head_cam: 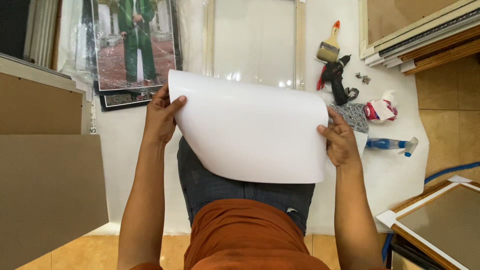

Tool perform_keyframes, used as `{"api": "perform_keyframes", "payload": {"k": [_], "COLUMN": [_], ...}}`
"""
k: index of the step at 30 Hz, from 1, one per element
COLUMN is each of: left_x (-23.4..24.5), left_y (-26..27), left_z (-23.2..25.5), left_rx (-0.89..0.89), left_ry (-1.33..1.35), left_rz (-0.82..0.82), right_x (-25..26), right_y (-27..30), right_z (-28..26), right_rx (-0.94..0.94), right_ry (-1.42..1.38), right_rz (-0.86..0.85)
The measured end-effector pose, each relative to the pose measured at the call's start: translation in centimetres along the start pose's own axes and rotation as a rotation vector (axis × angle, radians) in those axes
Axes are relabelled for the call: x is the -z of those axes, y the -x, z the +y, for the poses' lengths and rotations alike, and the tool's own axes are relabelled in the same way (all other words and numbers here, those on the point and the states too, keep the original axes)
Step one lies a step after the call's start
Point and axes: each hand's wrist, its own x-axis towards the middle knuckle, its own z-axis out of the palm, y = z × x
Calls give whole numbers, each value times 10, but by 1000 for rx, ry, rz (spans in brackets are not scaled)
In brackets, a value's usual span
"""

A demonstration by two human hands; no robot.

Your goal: The person assembles a picture frame by securing a backing board with a drill, cutting away excess plastic wrap with a utility knife, and cleaning the glass surface with a brush and cloth. Finally, a white backing sheet is placed into the frame.

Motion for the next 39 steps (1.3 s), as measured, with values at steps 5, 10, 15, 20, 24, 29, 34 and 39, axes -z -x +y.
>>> {"api": "perform_keyframes", "payload": {"k": [5,10,15,20,24,29,34,39], "left_x": [-25,-83,-95,-99,-87,-60,-36,-25], "left_y": [-53,-123,-150,-198,-238,-272,-302,-307], "left_z": [1,48,106,49,-42,-135,-197,-219], "left_rx": [-3,-155,-487,-278,-89,23,148,153], "left_ry": [-97,-210,-86,-350,-547,-825,-949,-957], "left_rz": [31,-68,-406,-182,13,134,155,143], "right_x": [3,-13,4,33,57,82,92,97], "right_y": [-43,-116,-132,-185,-228,-266,-285,-294], "right_z": [-18,-73,-121,-64,27,118,170,199], "right_rx": [42,152,501,226,80,-3,-235,-246], "right_ry": [10,57,95,360,392,399,550,583], "right_rz": [38,160,46,345,373,382,439,485]}}
